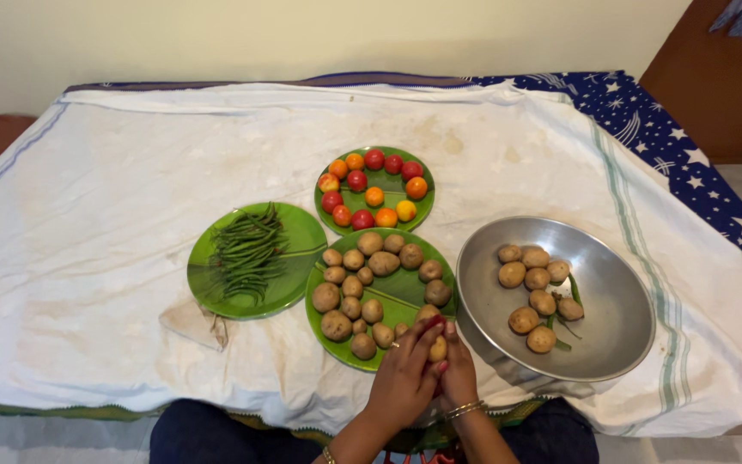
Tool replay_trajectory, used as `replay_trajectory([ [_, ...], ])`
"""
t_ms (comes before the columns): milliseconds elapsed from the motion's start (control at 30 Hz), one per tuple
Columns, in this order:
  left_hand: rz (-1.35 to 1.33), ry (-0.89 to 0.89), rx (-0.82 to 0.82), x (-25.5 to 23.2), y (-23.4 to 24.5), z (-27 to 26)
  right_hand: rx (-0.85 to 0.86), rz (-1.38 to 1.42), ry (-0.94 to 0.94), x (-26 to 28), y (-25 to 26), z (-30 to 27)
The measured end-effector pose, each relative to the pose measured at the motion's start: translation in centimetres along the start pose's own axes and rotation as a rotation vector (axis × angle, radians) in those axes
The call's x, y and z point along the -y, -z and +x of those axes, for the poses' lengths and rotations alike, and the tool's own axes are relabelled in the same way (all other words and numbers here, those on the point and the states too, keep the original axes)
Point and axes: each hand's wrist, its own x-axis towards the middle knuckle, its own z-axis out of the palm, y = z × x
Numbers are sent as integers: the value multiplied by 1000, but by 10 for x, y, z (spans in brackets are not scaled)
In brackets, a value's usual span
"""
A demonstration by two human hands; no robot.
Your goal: The person wipes small potatoes one by one using a red cloth. They pick each potato from a green plate, rub it with the cloth, and place it into a metal bowl. The process is repeated for multiple potatoes.
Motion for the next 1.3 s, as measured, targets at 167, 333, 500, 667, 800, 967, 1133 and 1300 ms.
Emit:
replay_trajectory([
  [167,92,-53,-9,4,3,0,203,141,-72,9,-22,-23],
  [333,-21,-51,90,10,18,-6,258,85,-43,7,-24,-20],
  [500,-106,13,60,12,20,-9,203,110,-32,0,-18,-15],
  [667,-157,105,-22,13,15,-16,65,-87,-14,-13,-4,-7],
  [800,-203,78,0,10,22,-12,165,-39,-4,-10,-9,-10],
  [967,-187,20,-51,10,22,-12,174,-3,-37,-13,-8,-9],
  [1133,-48,7,-60,12,10,-10,324,133,-25,-13,-6,-13],
  [1300,-67,1,30,14,10,-12,332,29,-74,0,-16,-19],
])
